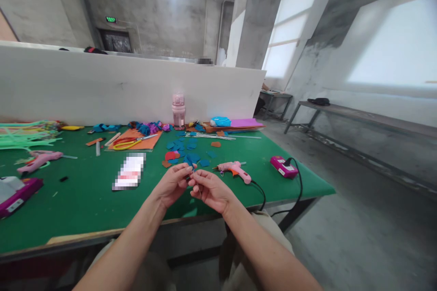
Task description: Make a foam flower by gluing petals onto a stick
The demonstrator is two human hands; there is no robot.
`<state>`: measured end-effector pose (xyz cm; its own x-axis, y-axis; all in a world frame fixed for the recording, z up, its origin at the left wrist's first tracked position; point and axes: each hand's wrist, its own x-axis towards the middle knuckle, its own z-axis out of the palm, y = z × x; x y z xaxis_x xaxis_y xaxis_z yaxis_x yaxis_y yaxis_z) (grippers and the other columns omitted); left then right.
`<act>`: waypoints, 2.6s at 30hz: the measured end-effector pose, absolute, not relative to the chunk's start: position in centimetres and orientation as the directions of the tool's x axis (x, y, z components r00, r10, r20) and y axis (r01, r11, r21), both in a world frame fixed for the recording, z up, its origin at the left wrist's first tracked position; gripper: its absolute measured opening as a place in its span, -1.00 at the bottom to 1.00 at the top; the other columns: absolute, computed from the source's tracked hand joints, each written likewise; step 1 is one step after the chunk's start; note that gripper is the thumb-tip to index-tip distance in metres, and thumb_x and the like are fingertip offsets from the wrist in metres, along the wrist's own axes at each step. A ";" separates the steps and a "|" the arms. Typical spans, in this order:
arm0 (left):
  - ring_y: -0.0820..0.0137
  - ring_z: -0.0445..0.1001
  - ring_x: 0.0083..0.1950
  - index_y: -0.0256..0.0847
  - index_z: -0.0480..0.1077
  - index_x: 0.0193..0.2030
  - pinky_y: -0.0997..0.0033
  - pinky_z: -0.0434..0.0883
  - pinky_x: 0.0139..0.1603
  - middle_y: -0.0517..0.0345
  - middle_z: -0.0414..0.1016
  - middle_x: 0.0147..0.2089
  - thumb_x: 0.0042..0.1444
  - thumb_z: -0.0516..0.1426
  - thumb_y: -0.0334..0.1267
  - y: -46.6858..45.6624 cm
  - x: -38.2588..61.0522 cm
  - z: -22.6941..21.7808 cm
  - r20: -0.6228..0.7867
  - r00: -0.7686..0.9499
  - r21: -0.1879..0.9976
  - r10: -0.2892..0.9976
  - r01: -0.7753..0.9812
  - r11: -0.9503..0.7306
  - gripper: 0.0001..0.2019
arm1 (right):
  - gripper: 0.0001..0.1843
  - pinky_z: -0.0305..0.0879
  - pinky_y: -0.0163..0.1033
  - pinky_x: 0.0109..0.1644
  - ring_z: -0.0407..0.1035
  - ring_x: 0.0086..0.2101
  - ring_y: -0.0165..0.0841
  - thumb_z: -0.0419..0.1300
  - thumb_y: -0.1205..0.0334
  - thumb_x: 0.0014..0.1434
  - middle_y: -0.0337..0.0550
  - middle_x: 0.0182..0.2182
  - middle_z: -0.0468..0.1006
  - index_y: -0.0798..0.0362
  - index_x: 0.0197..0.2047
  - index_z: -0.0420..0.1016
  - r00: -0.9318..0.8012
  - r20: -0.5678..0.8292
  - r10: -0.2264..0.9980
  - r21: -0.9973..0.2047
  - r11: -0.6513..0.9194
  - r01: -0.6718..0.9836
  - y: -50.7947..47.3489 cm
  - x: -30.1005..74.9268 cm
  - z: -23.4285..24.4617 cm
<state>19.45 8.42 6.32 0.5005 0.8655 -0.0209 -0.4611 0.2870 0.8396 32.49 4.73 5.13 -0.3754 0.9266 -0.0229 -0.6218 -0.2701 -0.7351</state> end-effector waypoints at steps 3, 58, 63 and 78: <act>0.62 0.31 -0.58 -0.33 0.37 -0.53 0.62 0.29 -0.51 0.22 0.37 -0.54 -0.12 0.21 -0.35 8.4 19.5 6.2 -0.018 0.502 0.839 0.865 -0.463 0.285 -0.89 | -0.78 0.30 -0.44 -0.40 0.31 -0.60 -0.62 0.30 0.22 -0.10 -0.28 -0.52 0.49 0.15 -0.41 0.39 -0.374 -0.031 0.927 -0.733 -0.275 -0.622 4.7 32.5 5.1; 0.54 0.38 -0.42 -0.29 0.41 -0.45 0.54 0.31 -0.33 0.21 0.44 -0.47 -0.19 0.25 -0.35 8.6 19.3 6.2 0.068 0.425 0.930 0.903 -0.353 0.097 -0.88 | -0.77 0.33 -0.41 -0.45 0.33 -0.61 -0.57 0.31 0.21 -0.14 -0.26 -0.56 0.48 0.15 -0.42 0.41 -0.157 -0.024 0.987 -0.833 -0.107 -0.544 5.4 32.9 5.4; 0.51 0.40 -0.43 -0.31 0.40 -0.49 0.50 0.31 -0.32 0.19 0.45 -0.51 -0.19 0.26 -0.36 8.7 18.8 6.0 0.038 0.480 0.916 0.876 -0.366 0.161 -0.88 | -0.84 0.35 -0.41 -0.43 0.31 -0.60 -0.60 0.27 0.26 -0.07 -0.31 -0.56 0.45 0.15 -0.41 0.41 -0.320 -0.041 0.947 -0.773 -0.233 -0.590 5.2 33.4 5.5; 0.53 0.37 -0.45 -0.31 0.39 -0.48 0.52 0.30 -0.37 0.19 0.43 -0.48 -0.17 0.24 -0.34 8.6 18.9 6.1 0.085 0.463 0.930 0.882 -0.353 0.096 -0.88 | -0.83 0.32 -0.38 -0.40 0.32 -0.60 -0.58 0.24 0.21 -0.04 -0.33 -0.58 0.44 0.13 -0.40 0.40 -0.420 -0.071 0.905 -0.781 -0.313 -0.541 5.0 33.3 5.5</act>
<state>18.95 8.63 6.10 0.4631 0.8823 0.0846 -0.3535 0.0964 0.9305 33.32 4.98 5.50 -0.4197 0.9048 -0.0715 -0.5408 -0.3125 -0.7810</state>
